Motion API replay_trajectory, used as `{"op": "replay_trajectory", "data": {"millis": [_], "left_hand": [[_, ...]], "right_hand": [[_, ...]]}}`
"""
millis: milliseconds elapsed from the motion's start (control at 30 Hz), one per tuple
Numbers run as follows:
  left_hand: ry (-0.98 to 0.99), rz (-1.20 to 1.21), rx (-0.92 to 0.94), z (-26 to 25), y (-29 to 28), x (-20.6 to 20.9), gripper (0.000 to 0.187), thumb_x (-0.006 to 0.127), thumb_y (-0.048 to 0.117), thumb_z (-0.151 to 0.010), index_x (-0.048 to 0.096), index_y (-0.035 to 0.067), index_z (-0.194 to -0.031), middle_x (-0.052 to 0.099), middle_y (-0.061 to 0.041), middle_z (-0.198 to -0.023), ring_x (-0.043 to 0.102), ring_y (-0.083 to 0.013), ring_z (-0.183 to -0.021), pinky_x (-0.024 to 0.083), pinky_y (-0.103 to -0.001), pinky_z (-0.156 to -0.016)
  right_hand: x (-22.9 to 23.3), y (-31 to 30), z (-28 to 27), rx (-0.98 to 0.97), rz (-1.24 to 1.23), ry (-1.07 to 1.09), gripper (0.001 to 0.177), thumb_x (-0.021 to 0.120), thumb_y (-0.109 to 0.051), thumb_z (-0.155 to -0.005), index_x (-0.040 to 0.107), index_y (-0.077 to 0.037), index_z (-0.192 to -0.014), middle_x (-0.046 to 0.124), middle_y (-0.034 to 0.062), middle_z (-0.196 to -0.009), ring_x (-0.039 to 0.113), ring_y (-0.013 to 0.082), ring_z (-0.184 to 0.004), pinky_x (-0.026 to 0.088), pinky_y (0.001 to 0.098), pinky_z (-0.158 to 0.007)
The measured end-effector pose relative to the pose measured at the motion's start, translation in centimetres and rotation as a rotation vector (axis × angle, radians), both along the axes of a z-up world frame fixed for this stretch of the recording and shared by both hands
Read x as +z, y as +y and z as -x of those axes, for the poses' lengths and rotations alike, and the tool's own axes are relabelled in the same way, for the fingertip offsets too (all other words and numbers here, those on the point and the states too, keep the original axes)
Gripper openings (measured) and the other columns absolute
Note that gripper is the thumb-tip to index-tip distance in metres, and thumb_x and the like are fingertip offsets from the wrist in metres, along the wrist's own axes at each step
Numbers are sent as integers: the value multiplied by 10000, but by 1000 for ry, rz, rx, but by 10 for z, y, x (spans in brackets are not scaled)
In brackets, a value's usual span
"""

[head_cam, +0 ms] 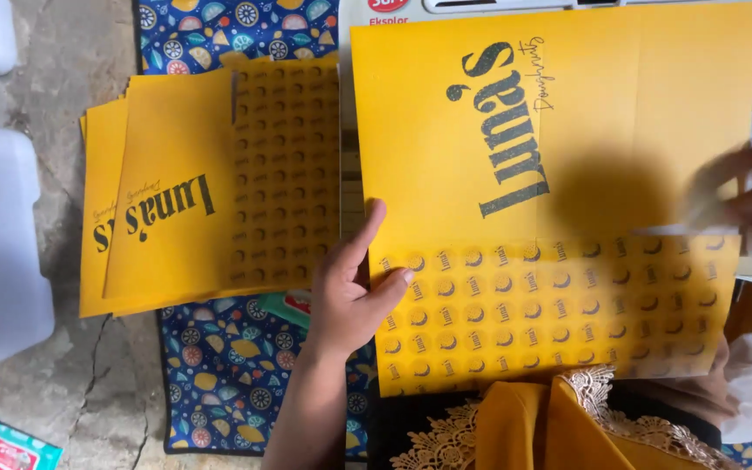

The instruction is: Applying glue to the adhesive strips of yellow paper bags using a brush for assembly.

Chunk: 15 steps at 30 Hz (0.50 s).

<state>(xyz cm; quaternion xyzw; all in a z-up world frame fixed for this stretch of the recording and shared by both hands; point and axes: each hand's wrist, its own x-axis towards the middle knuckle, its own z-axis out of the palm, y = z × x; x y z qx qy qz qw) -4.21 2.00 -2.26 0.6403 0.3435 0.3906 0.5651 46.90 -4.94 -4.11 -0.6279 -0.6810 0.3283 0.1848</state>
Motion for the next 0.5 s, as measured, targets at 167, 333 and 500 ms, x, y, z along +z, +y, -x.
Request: {"op": "replay_trajectory", "data": {"millis": [167,333,500], "left_hand": [[69,54,1,-2,4,8,766,732,-123,-868,438,87,-1543,684,-55,-971,510,-49,-603,403,-163,-505],[57,115,6,-1,7,7,766,732,-134,-850,449,81,-1528,731,-113,-1043,590,-63,-647,454,-159,-521],[53,79,-6,-1,9,9,756,731,-129,-841,446,64,-1514,715,-204,-1287,577,-51,-644,448,-160,-517]], "right_hand": [[33,-38,116,116,-283,-315,228,858,-183,-664,761,-118,-861,759,-6,-1209,723,172,-976,594,339,-843],[37,-23,126,134,-284,-225,260,807,-130,-748,801,-86,-1005,762,19,-1164,726,160,-942,598,316,-850],[46,1,165,277,-349,-193,311,810,-127,-727,788,-79,-1033,752,12,-1181,715,162,-994,588,328,-882]]}}
